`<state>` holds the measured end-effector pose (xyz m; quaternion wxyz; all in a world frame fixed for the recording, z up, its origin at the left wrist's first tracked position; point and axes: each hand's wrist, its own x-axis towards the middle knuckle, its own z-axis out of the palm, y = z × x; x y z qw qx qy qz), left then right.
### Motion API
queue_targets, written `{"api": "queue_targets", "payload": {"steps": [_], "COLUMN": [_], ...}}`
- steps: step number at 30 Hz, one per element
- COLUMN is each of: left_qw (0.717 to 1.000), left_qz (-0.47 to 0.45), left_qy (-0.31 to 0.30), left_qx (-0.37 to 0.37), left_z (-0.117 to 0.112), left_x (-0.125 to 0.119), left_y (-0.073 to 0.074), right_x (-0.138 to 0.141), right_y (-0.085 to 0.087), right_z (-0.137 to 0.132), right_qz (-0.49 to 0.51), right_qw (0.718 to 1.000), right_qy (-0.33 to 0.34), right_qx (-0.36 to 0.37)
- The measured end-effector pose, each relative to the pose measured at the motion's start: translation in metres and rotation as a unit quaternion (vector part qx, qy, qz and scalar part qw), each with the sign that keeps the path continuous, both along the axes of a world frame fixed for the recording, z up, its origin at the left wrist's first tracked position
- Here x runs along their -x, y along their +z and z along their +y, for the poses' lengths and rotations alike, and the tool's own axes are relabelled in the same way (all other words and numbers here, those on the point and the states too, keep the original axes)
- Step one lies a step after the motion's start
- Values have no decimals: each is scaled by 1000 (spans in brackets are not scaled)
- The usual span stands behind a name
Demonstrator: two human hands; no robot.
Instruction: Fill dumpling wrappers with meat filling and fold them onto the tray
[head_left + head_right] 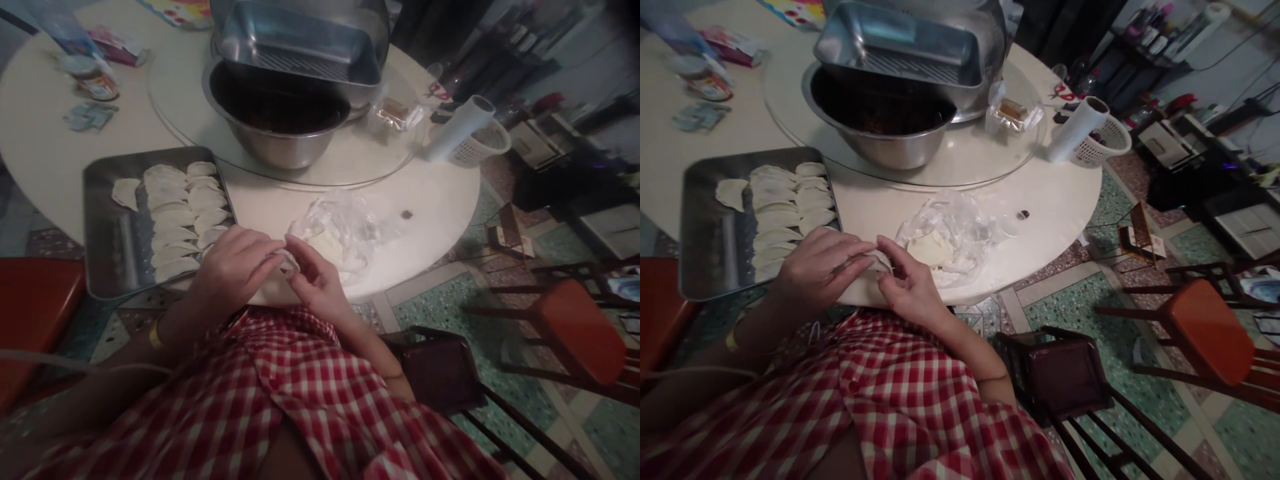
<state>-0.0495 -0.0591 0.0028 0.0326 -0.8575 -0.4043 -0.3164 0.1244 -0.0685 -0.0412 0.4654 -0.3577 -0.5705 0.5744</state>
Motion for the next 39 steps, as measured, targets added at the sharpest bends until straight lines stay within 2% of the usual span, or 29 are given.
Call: {"api": "queue_targets", "payload": {"steps": [8, 11, 13, 16, 18, 20, 23, 27, 32, 35, 39], "left_qw": [995, 994, 996, 988, 963, 929, 893, 864, 807, 783, 766], "left_qz": [63, 62, 31, -41, -79, -78, 10, 71, 117, 139, 160], "left_qy": [-54, -41, 5, 137, 255, 360, 446, 484, 549, 566, 573], "left_qx": [53, 74, 82, 60, 33, 25, 55, 118, 182, 217, 242], "left_z": [6, 3, 0, -5, -8, -10, -7, 8, 23, 26, 27], "left_x": [3, 5, 13, 38, 63, 91, 125, 147, 152, 152, 153], "left_y": [9, 12, 15, 24, 31, 37, 39, 22, -1, -5, -8], "right_x": [-4, -2, -1, -1, -4, -9, -16, -23, -28, -29, -29], "right_y": [6, 8, 8, 6, 3, -1, -6, -10, -8, -6, -5], "right_z": [4, 5, 6, 8, 10, 14, 20, 27, 31, 31, 31], "right_qz": [-15, -11, 3, 17, 14, 5, -6, -27, -45, -49, -45], "right_qw": [999, 998, 997, 997, 998, 998, 997, 995, 992, 990, 990], "right_qy": [42, 53, 62, 52, 19, -15, -49, -76, -98, -105, -103], "right_qx": [9, 20, 36, 54, 57, 62, 65, 60, 69, 79, 86]}}
